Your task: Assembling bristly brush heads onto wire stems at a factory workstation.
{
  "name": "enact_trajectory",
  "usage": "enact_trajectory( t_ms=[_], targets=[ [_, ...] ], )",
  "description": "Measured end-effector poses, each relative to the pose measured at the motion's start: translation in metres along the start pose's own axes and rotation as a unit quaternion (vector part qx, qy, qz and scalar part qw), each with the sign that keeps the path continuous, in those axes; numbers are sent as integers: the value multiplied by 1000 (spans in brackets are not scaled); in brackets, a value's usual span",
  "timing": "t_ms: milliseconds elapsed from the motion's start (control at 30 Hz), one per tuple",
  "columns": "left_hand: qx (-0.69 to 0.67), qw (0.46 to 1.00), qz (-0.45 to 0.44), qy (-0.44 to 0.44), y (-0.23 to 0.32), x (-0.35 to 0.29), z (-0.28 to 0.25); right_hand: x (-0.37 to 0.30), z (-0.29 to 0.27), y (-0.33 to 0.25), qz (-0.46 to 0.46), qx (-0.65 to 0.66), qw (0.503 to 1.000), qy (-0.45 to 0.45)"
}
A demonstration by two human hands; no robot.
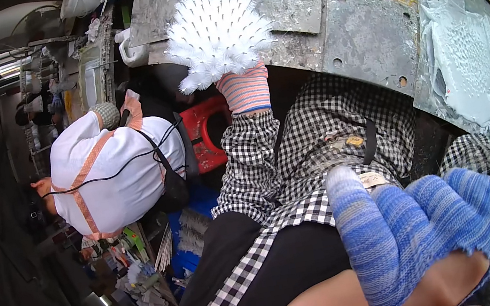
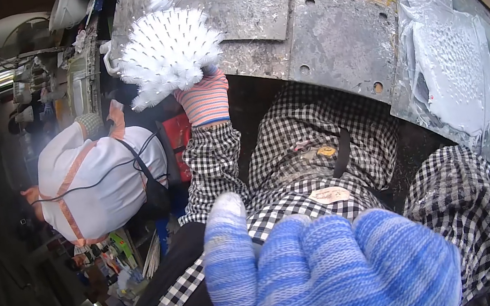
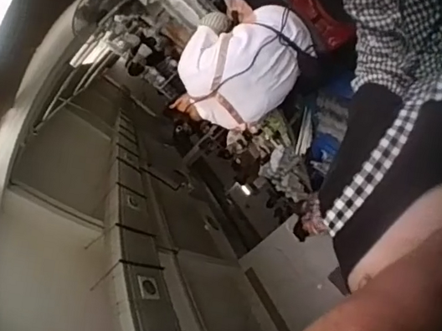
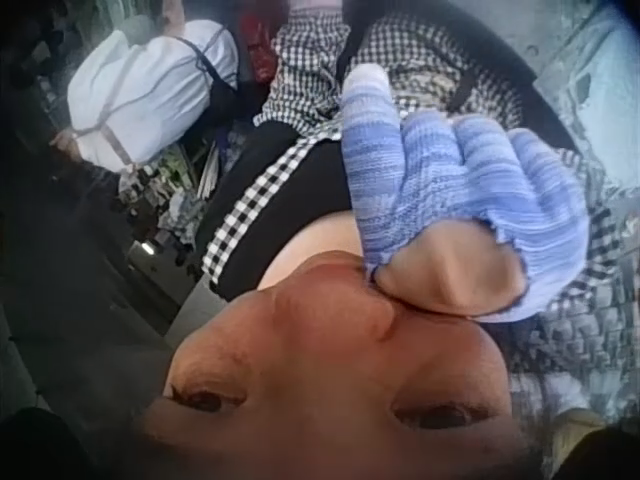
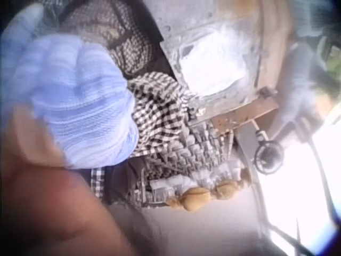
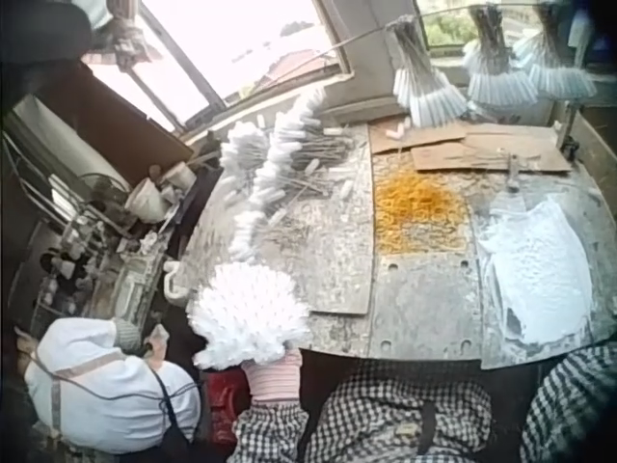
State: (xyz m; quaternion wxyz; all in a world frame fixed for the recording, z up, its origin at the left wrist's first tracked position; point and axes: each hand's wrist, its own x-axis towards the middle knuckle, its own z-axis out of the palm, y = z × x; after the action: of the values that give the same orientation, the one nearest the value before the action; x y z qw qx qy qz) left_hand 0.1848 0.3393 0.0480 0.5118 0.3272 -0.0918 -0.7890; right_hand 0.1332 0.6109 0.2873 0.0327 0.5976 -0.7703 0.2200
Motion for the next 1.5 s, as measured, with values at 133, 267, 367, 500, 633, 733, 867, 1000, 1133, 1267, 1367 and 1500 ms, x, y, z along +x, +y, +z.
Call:
enact_trajectory(
  t_ms=[133, 267, 367, 500, 633, 733, 867, 1000, 1133, 1267, 1367, 1500],
  targets=[
    [-3, 991, -25, -134, 7, 14, -20, 3, 17, 33, -108, 173, 975, -87],
    [-9, 979, -37, -198, 11, 5, -4, -3, 91, 76, -71, 328, 930, -149],
    [226, 921, 268, -167, -3, -17, 10, -8, 143, 94, 126, 562, 793, -198],
    [407, 577, 519, -482, -20, -61, 27, 4, 169, 113, 252, 814, 508, -125],
    [568, 257, 504, -597, -19, -83, 8, 13, 153, 134, 273, 791, 546, -31],
    [501, 373, 525, -579, -19, -70, -15, -14, 248, 190, 87, 203, 972, 81],
    [553, 510, 372, -543, -40, -78, -4, -74, 383, 221, 44, 233, 966, 99],
    [570, 576, 237, -536, -53, -71, -27, -10, 324, 179, 104, 242, 964, -39],
    [509, 696, 69, -502, -65, -80, -23, -22, 224, 175, 197, 246, 924, -215],
    [548, 560, 45, -619, -73, -87, -3, -99, 393, 169, 249, 458, 853, 27],
    [605, 374, 270, -649, -87, -71, -40, -91, 339, 140, 174, 307, 929, 113],
    [633, 342, 275, -637, -100, -86, -49, -101, 303, 138, 150, 265, 944, 130]
  ],
)
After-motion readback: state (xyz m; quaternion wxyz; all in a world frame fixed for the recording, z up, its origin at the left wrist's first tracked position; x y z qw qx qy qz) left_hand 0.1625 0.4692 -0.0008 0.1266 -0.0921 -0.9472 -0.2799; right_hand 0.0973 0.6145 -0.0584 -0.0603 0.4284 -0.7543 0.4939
